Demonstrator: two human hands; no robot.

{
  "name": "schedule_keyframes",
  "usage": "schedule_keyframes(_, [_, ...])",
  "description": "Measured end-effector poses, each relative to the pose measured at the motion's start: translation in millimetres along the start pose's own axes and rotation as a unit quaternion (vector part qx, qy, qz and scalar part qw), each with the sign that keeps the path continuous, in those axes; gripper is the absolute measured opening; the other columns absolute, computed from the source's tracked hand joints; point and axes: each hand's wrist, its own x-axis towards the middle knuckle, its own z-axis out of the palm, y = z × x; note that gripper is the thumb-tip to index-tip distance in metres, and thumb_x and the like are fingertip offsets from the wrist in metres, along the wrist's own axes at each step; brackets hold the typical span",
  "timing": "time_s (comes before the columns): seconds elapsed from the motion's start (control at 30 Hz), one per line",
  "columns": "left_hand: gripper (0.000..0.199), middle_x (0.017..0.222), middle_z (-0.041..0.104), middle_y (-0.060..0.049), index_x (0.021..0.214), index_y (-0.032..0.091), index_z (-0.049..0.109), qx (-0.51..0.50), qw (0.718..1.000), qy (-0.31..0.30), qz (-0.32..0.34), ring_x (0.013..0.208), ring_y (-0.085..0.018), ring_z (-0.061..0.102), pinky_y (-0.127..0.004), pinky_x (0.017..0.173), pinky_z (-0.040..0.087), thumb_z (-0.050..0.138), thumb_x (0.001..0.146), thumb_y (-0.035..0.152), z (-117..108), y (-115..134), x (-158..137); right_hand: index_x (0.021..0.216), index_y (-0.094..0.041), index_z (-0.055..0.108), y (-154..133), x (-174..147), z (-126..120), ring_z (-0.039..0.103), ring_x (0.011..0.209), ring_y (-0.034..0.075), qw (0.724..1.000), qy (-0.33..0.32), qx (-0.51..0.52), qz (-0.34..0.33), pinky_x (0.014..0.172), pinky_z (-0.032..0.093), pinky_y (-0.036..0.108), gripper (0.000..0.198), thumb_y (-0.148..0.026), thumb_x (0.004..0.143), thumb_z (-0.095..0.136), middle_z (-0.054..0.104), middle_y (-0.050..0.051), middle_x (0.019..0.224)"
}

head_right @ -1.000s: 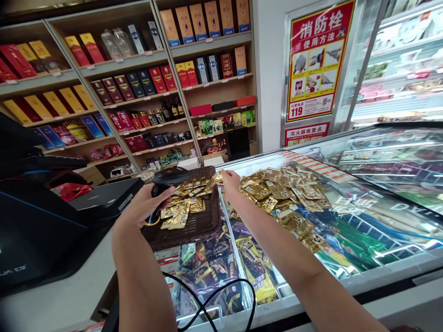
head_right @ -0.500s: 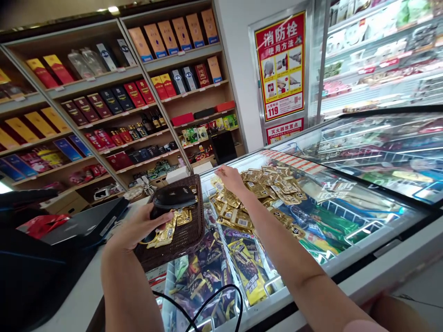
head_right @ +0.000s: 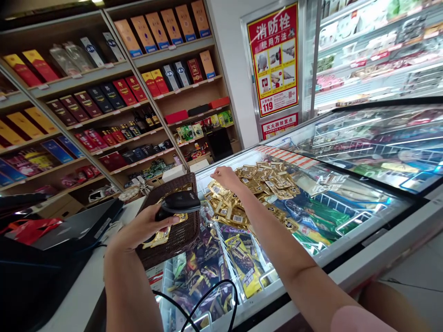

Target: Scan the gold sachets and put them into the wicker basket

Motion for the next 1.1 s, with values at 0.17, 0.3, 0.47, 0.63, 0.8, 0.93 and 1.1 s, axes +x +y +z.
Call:
schedule_keyframes(0.17, [0.033,0.063,0.055,0.002,0.08,0.023,0.063,0.006,1.0,0.008,-0.021,0.06,-0.018,0.052,-0.026,0.055,0.04,0.072,0.07,0.053,-1.0,-2.2,0.8,0.101,-0.02,0.074,7.9,-2.4,-11.8,0.067,0.093,0.022,0.997,-0.042,-0.062,0.002,0.074,0.044,0.026,0.024,-0.037,0.093,0.058,0.074,0.008,0.101])
schedule_keyframes(0.3, [0.035,0.064,0.056,0.002,0.079,0.022,0.064,0.008,1.0,0.006,-0.028,0.06,-0.017,0.051,-0.025,0.055,0.039,0.073,0.069,0.055,-3.4,-1.0,-1.2,0.092,-0.023,0.077,16.6,-4.0,-22.5,0.067,0.101,0.027,0.984,-0.105,-0.141,0.01,0.086,0.047,0.035,0.012,-0.029,0.084,0.07,0.074,0.009,0.105])
schedule_keyframes(0.47, [0.042,0.062,0.053,0.002,0.076,0.021,0.061,0.029,0.999,0.008,-0.031,0.059,-0.015,0.048,-0.024,0.053,0.035,0.07,0.07,0.062,-8.5,-4.6,-4.7,0.058,-0.019,0.071,19.2,-4.9,-29.9,0.07,0.089,0.028,0.973,-0.168,-0.151,0.041,0.084,0.05,0.038,0.016,-0.016,0.059,0.087,0.074,0.007,0.079])
schedule_keyframes(0.63, [0.041,0.064,0.054,0.002,0.077,0.021,0.058,0.007,0.999,0.002,-0.039,0.06,-0.015,0.048,-0.024,0.054,0.036,0.071,0.071,0.06,-17.2,-20.7,-8.2,0.058,-0.019,0.072,9.8,-9.4,-34.8,0.071,0.084,0.026,0.954,-0.253,-0.155,0.047,0.081,0.052,0.038,0.017,-0.009,0.059,0.086,0.074,0.005,0.075])
schedule_keyframes(0.8, [0.041,0.063,0.053,0.003,0.078,0.021,0.057,-0.018,0.996,0.078,-0.042,0.059,-0.014,0.05,-0.024,0.054,0.037,0.072,0.072,0.059,-25.4,-32.8,-17.2,0.084,-0.018,0.078,-12.0,-20.5,-12.2,0.07,0.097,0.03,0.963,-0.175,-0.202,-0.02,0.084,0.051,0.039,0.008,-0.016,0.077,0.077,0.075,0.013,0.099])
schedule_keyframes(0.93, [0.048,0.06,0.055,0.002,0.077,0.022,0.052,-0.033,0.976,0.196,-0.09,0.055,-0.016,0.053,-0.025,0.052,0.036,0.07,0.069,0.066,-33.5,-47.2,-23.0,0.103,-0.015,0.075,-45.9,-25.7,37.7,0.066,0.108,0.032,0.971,-0.127,-0.184,-0.082,0.089,0.049,0.039,0.022,-0.02,0.093,0.056,0.071,0.019,0.111])
schedule_keyframes(1.1, [0.053,0.066,0.062,0.0,0.082,0.022,0.055,-0.071,0.943,0.302,-0.122,0.057,-0.017,0.057,-0.027,0.055,0.041,0.069,0.065,0.071,-40.7,-69.9,-26.7,0.104,-0.015,0.075,-95.7,-2.8,113.1,0.066,0.108,0.027,0.971,-0.153,-0.14,-0.117,0.085,0.048,0.029,0.026,-0.013,0.091,0.053,0.071,0.017,0.111])
